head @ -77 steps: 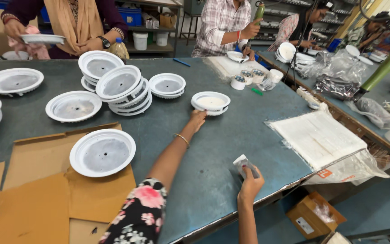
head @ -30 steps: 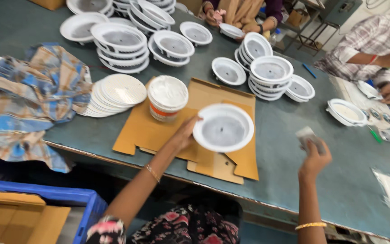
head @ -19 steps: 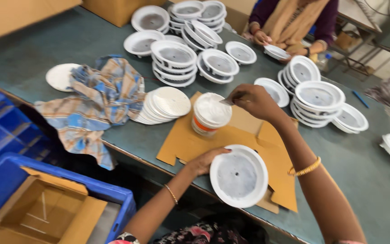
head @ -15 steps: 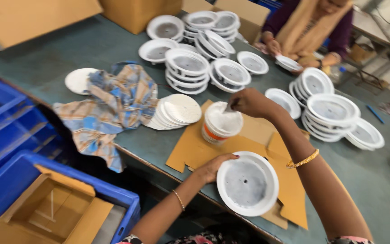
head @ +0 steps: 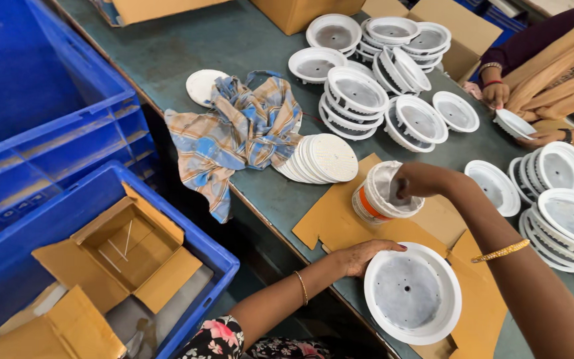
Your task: The person sits at a factory workbench applying white paste from a bucket onto the inner surface of round white lamp fixture bases. They hold each base with one hand and spread the paste across it using a small flat card, then set the finished base aside and pick up the next one.
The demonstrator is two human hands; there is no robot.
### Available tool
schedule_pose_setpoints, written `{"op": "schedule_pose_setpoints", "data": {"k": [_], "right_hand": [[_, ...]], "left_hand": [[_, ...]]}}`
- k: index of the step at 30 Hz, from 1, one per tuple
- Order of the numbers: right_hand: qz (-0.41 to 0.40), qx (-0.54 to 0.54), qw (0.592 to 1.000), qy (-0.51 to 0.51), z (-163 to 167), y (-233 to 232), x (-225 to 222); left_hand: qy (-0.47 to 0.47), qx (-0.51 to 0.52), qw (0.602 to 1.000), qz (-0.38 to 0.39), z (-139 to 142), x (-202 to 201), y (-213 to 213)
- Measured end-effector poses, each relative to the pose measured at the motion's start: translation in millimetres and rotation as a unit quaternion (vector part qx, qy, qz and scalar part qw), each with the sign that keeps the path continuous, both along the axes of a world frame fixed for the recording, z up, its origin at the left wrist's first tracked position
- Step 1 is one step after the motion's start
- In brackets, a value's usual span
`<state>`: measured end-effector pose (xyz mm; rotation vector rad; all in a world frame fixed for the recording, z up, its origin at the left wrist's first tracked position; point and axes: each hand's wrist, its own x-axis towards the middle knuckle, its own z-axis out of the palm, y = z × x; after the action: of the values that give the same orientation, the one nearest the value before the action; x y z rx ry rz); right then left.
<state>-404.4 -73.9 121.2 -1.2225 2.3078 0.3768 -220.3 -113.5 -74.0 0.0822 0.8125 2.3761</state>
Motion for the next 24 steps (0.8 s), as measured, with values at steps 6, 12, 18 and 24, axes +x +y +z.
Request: {"op": "schedule_pose_setpoints", "data": {"k": [6,12,18,24], "right_hand": [[-0.022,0.028,0.999,-0.027,-0.3,4.7,4.7],[-0.038,0.029,0.998,-0.045,6.2,5.2,-1.6],[-0.046,-0.087,0.991,-0.094,10.8,22.0,-16.2],[-0.037,-0.140,0.988,-0.057,17.3,26.9,-8.2]], "left_hand": [[-0.009,0.031,0.999,-0.008,0.9,0.2,-0.1],[-0.033,0.060,0.998,0.013,-0.7,0.9,-4.4],[-0.052,0.066,0.995,0.063,1.2,6.6,-9.1],[-0.078,0.057,0.994,0.053,13.4,16.3,-15.5]]}}
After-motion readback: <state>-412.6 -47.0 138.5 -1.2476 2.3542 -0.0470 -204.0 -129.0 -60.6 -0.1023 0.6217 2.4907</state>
